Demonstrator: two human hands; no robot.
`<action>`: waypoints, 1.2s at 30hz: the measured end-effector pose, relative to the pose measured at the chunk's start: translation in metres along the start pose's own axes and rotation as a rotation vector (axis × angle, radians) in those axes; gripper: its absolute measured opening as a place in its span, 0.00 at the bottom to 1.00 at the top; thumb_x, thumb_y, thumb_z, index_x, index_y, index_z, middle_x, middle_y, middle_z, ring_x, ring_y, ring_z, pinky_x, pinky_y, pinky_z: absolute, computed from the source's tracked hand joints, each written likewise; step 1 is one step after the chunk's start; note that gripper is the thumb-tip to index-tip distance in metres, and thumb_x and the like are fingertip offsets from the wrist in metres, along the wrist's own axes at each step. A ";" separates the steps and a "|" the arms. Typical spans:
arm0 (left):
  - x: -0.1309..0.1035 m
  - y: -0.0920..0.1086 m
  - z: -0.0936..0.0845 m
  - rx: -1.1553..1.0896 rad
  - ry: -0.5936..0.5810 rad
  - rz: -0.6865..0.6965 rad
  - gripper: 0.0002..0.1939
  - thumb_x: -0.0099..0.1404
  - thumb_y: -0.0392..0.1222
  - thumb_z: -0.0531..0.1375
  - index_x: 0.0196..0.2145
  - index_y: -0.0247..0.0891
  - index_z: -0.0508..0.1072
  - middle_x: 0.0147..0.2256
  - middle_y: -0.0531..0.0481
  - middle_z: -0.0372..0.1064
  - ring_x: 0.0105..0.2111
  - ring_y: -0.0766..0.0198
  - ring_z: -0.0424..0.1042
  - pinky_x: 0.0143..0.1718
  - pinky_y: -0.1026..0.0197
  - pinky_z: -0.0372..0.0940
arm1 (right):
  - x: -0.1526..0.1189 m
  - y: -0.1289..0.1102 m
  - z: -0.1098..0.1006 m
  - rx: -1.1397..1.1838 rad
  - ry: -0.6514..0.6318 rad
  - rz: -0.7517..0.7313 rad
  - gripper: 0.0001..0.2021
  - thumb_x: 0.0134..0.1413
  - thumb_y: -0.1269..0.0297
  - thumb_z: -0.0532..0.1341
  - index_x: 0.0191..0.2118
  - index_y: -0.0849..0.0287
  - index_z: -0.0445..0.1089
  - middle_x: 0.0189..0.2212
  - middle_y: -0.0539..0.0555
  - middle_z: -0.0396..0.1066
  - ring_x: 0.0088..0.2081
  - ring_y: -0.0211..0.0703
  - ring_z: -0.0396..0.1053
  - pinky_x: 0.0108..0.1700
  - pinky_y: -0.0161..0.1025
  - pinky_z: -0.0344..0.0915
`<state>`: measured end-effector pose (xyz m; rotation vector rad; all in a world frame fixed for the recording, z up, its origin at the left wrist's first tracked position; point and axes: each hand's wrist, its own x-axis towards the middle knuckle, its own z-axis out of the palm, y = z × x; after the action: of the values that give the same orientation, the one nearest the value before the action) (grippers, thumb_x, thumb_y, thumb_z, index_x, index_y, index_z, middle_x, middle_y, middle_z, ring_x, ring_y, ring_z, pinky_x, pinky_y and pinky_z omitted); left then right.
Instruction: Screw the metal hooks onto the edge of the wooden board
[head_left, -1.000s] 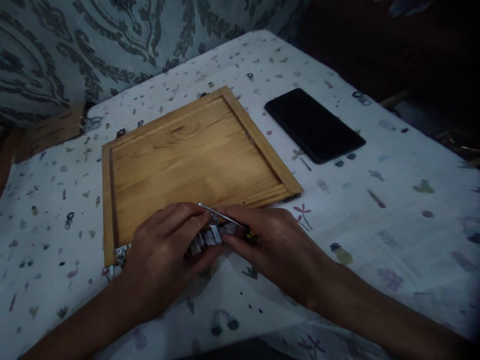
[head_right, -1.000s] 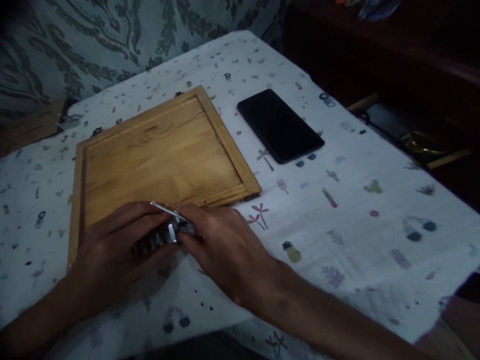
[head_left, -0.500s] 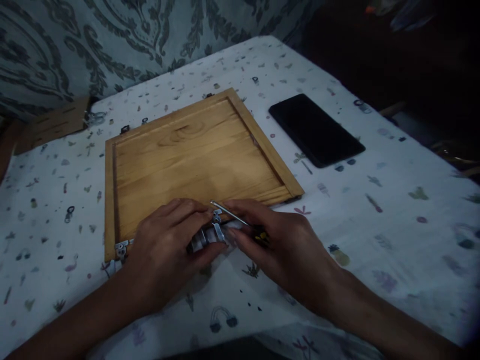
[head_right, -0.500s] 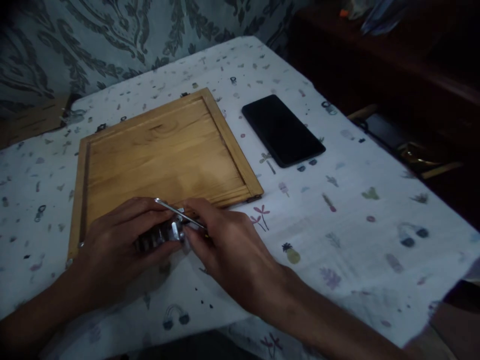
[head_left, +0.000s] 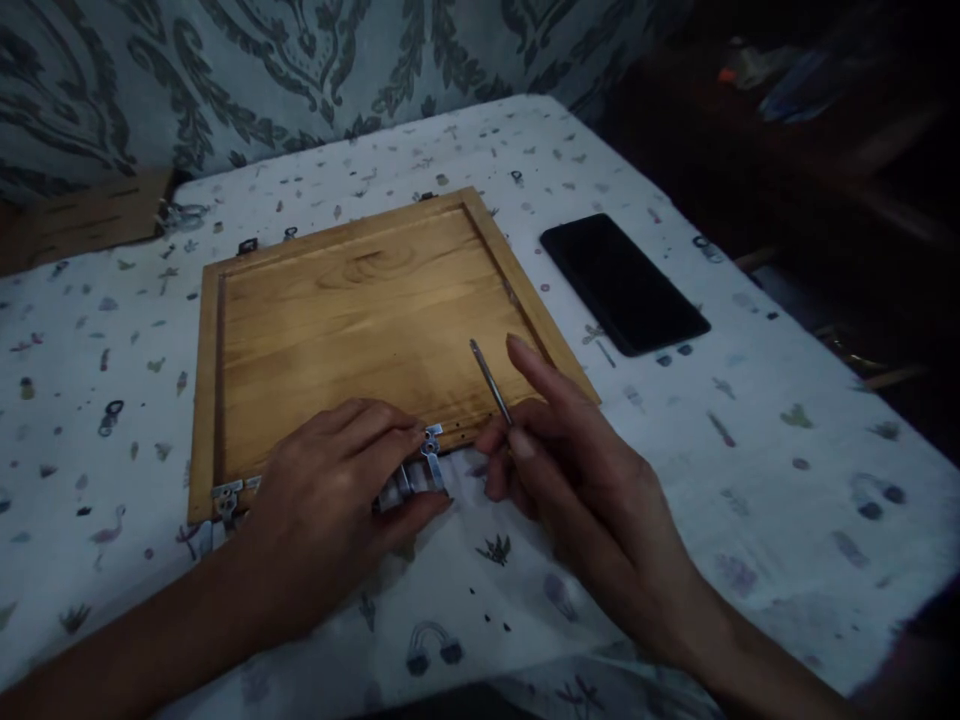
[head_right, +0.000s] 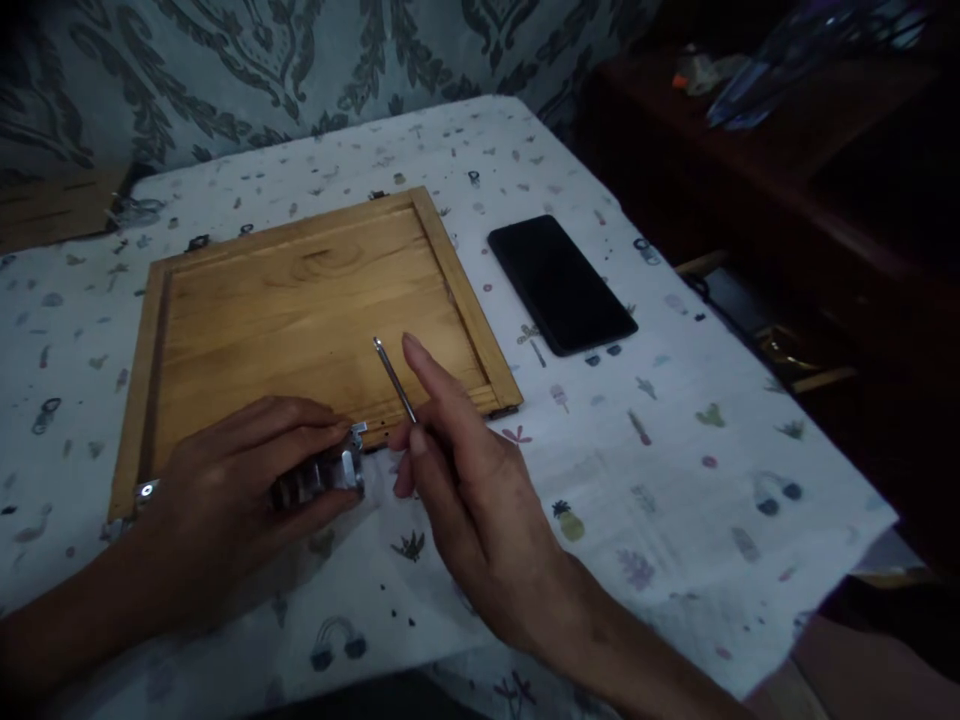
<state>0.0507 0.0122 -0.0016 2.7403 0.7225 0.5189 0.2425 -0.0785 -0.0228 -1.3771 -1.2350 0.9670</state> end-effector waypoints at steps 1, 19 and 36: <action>0.000 0.000 0.000 -0.001 -0.005 -0.005 0.11 0.66 0.45 0.63 0.43 0.36 0.74 0.42 0.44 0.76 0.41 0.55 0.76 0.39 0.50 0.74 | 0.000 0.000 0.000 0.059 -0.015 0.006 0.23 0.69 0.66 0.53 0.66 0.43 0.58 0.37 0.49 0.72 0.31 0.34 0.72 0.28 0.32 0.70; -0.001 -0.001 -0.002 0.019 -0.019 -0.006 0.16 0.66 0.50 0.63 0.48 0.42 0.73 0.44 0.47 0.76 0.43 0.58 0.76 0.42 0.56 0.75 | -0.005 -0.009 -0.033 0.302 0.030 0.147 0.13 0.58 0.52 0.65 0.48 0.47 0.76 0.42 0.55 0.81 0.37 0.48 0.81 0.27 0.36 0.77; -0.001 -0.001 -0.001 0.035 -0.016 0.002 0.14 0.67 0.47 0.62 0.46 0.37 0.73 0.44 0.44 0.76 0.42 0.57 0.75 0.40 0.53 0.74 | 0.007 -0.026 -0.019 -0.116 -0.005 -0.062 0.12 0.64 0.59 0.58 0.28 0.54 0.68 0.20 0.45 0.65 0.21 0.32 0.63 0.20 0.29 0.59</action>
<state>0.0499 0.0125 -0.0014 2.7747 0.7319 0.4892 0.2571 -0.0758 0.0062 -1.4182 -1.3470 0.8682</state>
